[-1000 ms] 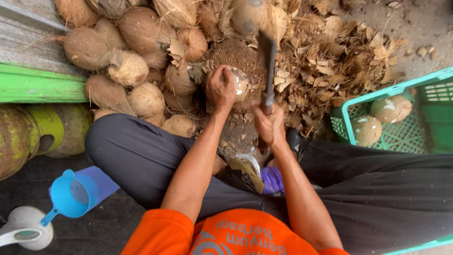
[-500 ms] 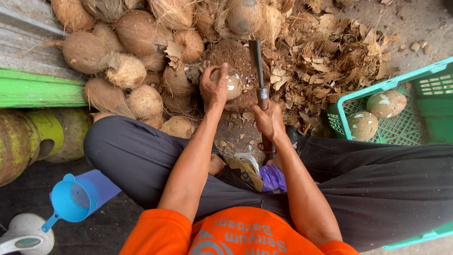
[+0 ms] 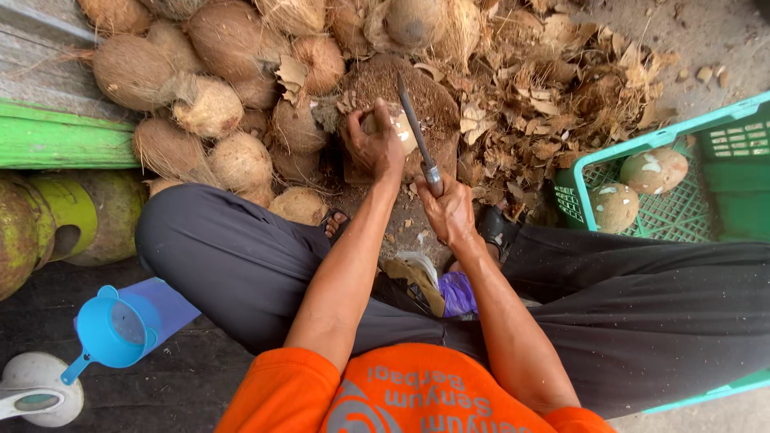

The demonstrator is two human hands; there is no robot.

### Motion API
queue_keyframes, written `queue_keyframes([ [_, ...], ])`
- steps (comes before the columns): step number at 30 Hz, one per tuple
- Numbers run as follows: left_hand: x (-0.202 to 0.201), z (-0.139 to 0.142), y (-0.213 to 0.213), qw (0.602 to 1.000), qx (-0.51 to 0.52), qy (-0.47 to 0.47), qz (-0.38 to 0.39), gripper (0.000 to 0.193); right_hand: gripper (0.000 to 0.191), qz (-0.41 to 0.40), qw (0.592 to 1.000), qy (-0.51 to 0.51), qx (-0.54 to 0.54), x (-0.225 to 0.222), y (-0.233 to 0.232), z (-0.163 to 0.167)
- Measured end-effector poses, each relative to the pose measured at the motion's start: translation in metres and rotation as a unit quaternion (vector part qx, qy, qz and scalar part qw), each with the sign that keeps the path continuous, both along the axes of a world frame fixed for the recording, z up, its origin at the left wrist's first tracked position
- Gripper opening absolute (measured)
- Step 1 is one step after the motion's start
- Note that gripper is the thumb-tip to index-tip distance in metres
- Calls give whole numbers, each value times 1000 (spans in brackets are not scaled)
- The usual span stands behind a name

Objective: The person sits on the ground and uses a cleaver to chop the outer husk off coconuts, rotating each coconut to trim it, then places the trimmed coconut into a green plastic crate. The person repeats this with coconuts taken from a large pile.

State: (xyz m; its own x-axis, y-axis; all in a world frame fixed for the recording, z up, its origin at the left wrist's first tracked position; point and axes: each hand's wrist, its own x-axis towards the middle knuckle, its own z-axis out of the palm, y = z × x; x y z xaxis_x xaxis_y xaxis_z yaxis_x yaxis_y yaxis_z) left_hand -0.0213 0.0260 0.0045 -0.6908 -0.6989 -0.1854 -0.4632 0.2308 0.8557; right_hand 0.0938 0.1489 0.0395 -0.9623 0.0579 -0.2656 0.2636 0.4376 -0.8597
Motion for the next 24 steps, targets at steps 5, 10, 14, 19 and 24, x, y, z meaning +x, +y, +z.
queue_keyframes([
  [5,-1,-6,0,999,-34,25,-22,60,26,-5,993,-115,31,-9,15,-37],
  [10,4,-6,0,998,23,17,-58,64,36,-57,993,-10,-103,-2,29,-50],
  [14,5,-6,1,997,-71,3,-28,59,21,-70,994,-11,-79,2,8,-38],
  [19,1,-4,0,995,-96,-15,-37,58,32,-32,992,-115,-42,-10,-3,-16],
  [24,0,-11,-7,994,-74,21,-77,56,33,-23,991,-122,-59,-10,12,0],
])
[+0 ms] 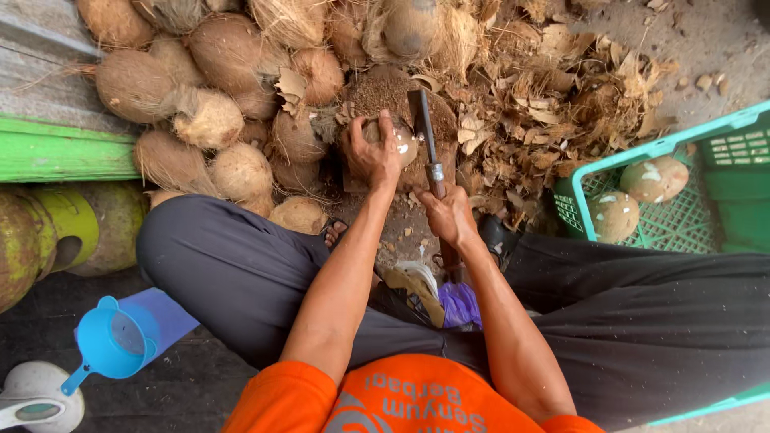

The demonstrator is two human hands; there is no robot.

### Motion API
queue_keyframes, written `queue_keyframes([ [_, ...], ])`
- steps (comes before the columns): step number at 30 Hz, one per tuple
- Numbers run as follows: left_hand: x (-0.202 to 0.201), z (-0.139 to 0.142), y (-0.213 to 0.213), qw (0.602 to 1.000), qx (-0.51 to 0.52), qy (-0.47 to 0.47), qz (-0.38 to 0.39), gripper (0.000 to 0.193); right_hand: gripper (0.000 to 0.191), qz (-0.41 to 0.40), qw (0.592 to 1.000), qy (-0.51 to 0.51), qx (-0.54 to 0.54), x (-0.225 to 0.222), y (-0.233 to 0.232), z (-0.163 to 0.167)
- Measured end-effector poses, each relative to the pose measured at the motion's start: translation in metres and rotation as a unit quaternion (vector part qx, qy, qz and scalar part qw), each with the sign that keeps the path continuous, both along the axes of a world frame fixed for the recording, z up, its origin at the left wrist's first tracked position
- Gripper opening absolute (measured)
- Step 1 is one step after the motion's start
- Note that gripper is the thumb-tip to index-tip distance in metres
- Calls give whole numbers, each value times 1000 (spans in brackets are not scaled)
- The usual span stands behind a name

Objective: The person sits on the ground and uses a cleaver to chop the outer husk off coconuts, rotating each coconut to trim it, then places the trimmed coconut into a green plastic crate. The person repeats this with coconuts taken from a large pile.

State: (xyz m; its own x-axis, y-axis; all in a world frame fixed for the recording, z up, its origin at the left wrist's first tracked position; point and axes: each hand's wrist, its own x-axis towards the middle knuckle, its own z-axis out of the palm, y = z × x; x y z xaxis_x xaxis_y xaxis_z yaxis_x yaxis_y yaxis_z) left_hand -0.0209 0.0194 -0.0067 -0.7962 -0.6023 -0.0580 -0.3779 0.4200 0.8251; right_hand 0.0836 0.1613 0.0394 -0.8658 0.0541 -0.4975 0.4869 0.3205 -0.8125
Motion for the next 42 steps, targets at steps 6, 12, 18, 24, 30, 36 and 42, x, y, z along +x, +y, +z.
queue_keyframes([
  [6,3,-13,-2,1000,7,3,3,54,33,-84,978,149,-121,4,-4,-13],
  [12,2,-14,-4,999,11,32,-21,54,39,7,999,-11,38,-4,-5,-28],
  [18,-1,7,-29,988,146,-2,-55,60,24,-20,997,-49,-57,-9,7,-6],
  [24,-1,31,-32,971,197,-47,-126,48,17,-25,999,40,-18,-7,15,10],
  [30,-11,13,-23,989,69,-109,-70,55,42,-13,999,-2,-45,-1,1,15],
  [36,-17,-4,-30,993,29,-49,-104,50,34,-5,993,93,-70,-1,2,23],
  [42,-15,-11,-21,994,13,-55,-90,50,34,-39,991,109,-60,-1,-8,32],
])
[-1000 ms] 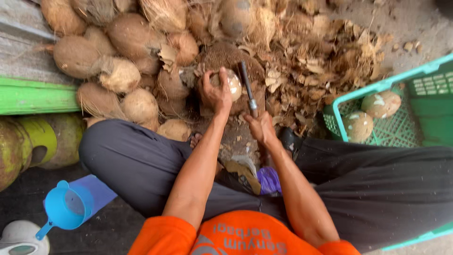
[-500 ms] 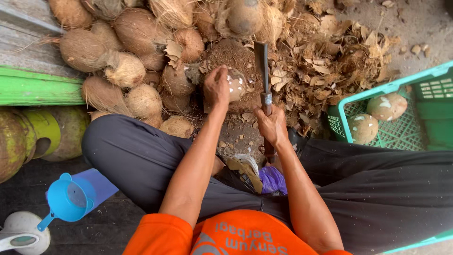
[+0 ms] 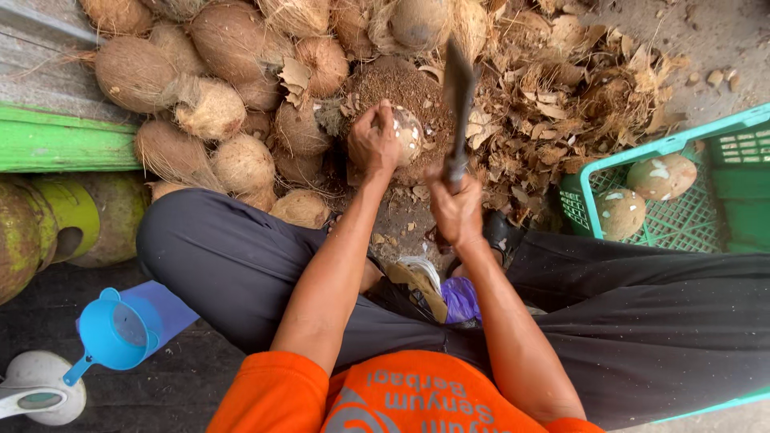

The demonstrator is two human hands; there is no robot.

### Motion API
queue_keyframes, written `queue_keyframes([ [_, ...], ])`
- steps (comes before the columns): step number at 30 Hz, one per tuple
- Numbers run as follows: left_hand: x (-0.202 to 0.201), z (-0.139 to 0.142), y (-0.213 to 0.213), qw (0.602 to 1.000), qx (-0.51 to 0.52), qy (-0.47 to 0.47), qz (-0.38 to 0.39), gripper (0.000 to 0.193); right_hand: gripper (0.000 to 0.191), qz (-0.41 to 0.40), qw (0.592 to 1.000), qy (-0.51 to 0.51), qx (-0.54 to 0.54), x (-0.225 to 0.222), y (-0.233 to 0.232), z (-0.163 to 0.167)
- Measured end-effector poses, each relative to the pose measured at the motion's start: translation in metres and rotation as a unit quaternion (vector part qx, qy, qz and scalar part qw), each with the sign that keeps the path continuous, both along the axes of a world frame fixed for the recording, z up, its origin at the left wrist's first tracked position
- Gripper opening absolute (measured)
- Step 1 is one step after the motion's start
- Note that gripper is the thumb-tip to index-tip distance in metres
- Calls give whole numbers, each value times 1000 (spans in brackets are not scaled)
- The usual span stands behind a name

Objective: The person sits on the ground and uses a cleaver to chop the outer husk off coconuts, rotating each coconut to trim it, then places the trimmed coconut into a green plastic crate. The person repeats this with coconuts taken from a large pile.

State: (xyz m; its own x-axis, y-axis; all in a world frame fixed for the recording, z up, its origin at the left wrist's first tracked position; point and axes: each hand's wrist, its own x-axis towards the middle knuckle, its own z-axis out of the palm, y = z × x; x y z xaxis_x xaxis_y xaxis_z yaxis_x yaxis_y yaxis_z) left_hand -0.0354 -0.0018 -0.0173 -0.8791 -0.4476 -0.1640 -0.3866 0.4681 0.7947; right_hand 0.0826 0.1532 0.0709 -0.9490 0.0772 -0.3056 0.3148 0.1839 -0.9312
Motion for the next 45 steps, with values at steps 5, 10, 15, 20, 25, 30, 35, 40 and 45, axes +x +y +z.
queue_keyframes([
  [5,4,-4,-2,994,-17,106,-5,45,33,42,994,-79,55,0,-3,1],
  [10,2,5,0,996,-59,63,-11,44,43,-19,996,82,-16,0,-2,-19],
  [15,5,22,3,998,10,59,9,39,39,45,990,-100,84,0,0,-27],
  [20,8,21,2,998,-41,45,-10,45,43,-8,997,11,72,-3,13,-6],
  [25,0,12,-10,997,3,73,-26,50,41,-32,997,-28,-62,-2,1,-6],
  [30,9,12,-16,987,-80,130,-47,70,32,30,988,-152,-26,3,-14,-25],
  [35,19,17,-16,987,-10,105,-125,82,29,21,993,-112,-33,0,-1,-20],
  [40,3,11,-29,991,55,44,-110,65,23,-1,996,-80,-47,-1,10,-8],
  [45,-3,4,-14,994,-32,80,-68,43,31,27,998,-51,13,2,-1,-13],
])
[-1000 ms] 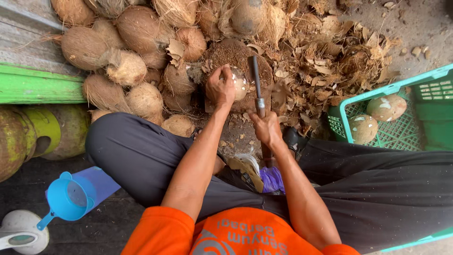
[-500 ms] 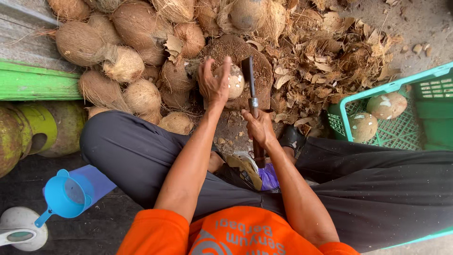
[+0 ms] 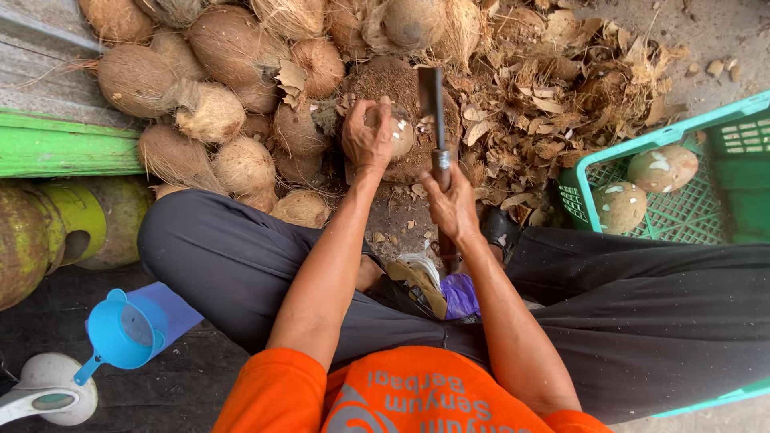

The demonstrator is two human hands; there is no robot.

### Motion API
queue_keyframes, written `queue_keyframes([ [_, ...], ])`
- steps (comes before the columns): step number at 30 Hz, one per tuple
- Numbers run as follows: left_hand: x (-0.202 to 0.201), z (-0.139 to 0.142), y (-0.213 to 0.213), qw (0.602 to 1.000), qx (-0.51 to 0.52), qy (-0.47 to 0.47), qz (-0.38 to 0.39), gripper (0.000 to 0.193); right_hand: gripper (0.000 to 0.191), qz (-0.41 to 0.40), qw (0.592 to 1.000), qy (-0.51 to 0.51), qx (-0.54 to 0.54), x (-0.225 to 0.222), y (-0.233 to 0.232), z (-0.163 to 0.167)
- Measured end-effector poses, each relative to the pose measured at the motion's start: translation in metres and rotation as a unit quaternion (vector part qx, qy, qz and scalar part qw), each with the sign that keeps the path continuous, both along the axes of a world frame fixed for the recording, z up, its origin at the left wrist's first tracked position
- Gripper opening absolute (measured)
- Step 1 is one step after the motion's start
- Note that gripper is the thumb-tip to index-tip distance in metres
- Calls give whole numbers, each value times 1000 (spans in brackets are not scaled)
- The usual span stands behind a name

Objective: The person sits on the ground and uses a cleaver to chop the outer husk off coconuts, rotating each coconut to trim it, then places the trimmed coconut into a green plastic crate. The person repeats this with coconuts taken from a large pile.

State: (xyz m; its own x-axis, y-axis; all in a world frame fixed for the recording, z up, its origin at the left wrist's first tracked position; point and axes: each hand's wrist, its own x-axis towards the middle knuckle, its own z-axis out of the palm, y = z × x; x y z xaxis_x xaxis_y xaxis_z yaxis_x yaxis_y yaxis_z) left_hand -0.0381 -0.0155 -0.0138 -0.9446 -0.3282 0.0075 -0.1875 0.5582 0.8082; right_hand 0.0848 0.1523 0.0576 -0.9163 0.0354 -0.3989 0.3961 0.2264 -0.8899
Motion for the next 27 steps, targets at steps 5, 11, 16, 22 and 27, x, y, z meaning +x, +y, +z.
queue_keyframes([
  [5,-2,1,-8,998,-8,47,-52,33,33,-25,999,-8,-31,-8,-1,-8],
  [11,1,3,-13,995,-19,65,-77,29,28,-81,989,62,-111,-5,-6,-10],
  [16,7,14,-11,993,10,101,-61,27,43,-13,1000,14,2,-3,-13,-14],
  [22,7,20,-11,997,8,29,-71,29,39,-120,985,78,-97,-9,-11,-17],
  [27,9,24,-6,994,38,84,-61,27,38,10,997,-43,60,-5,-12,-14],
])
